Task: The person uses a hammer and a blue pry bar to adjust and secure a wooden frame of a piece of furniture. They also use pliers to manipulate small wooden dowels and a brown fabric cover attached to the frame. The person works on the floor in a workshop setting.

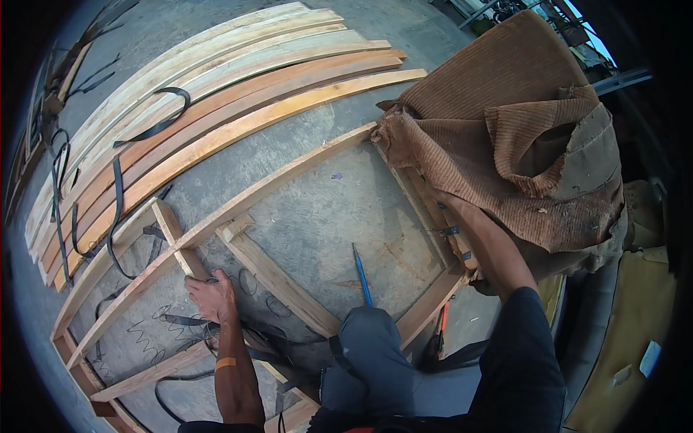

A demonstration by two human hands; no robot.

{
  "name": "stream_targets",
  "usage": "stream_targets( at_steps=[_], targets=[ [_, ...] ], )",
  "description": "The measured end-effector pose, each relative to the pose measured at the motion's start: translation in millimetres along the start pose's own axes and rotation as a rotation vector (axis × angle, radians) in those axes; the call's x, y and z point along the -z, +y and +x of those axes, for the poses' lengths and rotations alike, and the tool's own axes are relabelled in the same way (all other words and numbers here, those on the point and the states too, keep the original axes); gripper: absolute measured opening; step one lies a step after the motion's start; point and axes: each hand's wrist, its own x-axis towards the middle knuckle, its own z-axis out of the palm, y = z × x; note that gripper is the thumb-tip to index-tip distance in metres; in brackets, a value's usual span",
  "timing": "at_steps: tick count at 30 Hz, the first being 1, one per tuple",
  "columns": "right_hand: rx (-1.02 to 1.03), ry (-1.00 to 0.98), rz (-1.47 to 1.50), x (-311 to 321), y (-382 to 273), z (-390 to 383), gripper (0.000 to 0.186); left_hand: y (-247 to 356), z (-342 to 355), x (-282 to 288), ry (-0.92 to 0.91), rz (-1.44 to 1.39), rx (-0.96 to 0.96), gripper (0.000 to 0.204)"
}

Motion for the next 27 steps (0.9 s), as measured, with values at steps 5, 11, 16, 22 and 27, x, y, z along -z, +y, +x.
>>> stream_targets(
  at_steps=[5, 11, 16, 22, 27],
  targets=[
    [-0.016, 0.069, -0.138, -76.9, 38.2, -9.5, 0.042, 2.1, 6.3, 0.0, 0.043, -0.023, -0.012, 0.065],
    [-0.178, -0.078, 0.410, -72.3, -31.6, -64.1, 0.042, -1.0, 6.9, 18.4, -0.029, -0.058, 0.066, 0.063],
    [-0.174, -0.457, 0.514, -59.6, -112.6, -198.0, 0.045, 3.9, 1.3, 14.8, -0.086, -0.097, 0.054, 0.068],
    [0.024, -0.275, 0.548, -40.0, -161.9, -283.4, 0.037, -20.2, 3.5, 15.0, -0.093, -0.109, 0.087, 0.068],
    [0.030, -0.218, 0.822, 1.4, -118.7, -299.0, 0.037, -7.3, 21.9, 22.9, -0.049, -0.098, 0.068, 0.067]
  ],
)
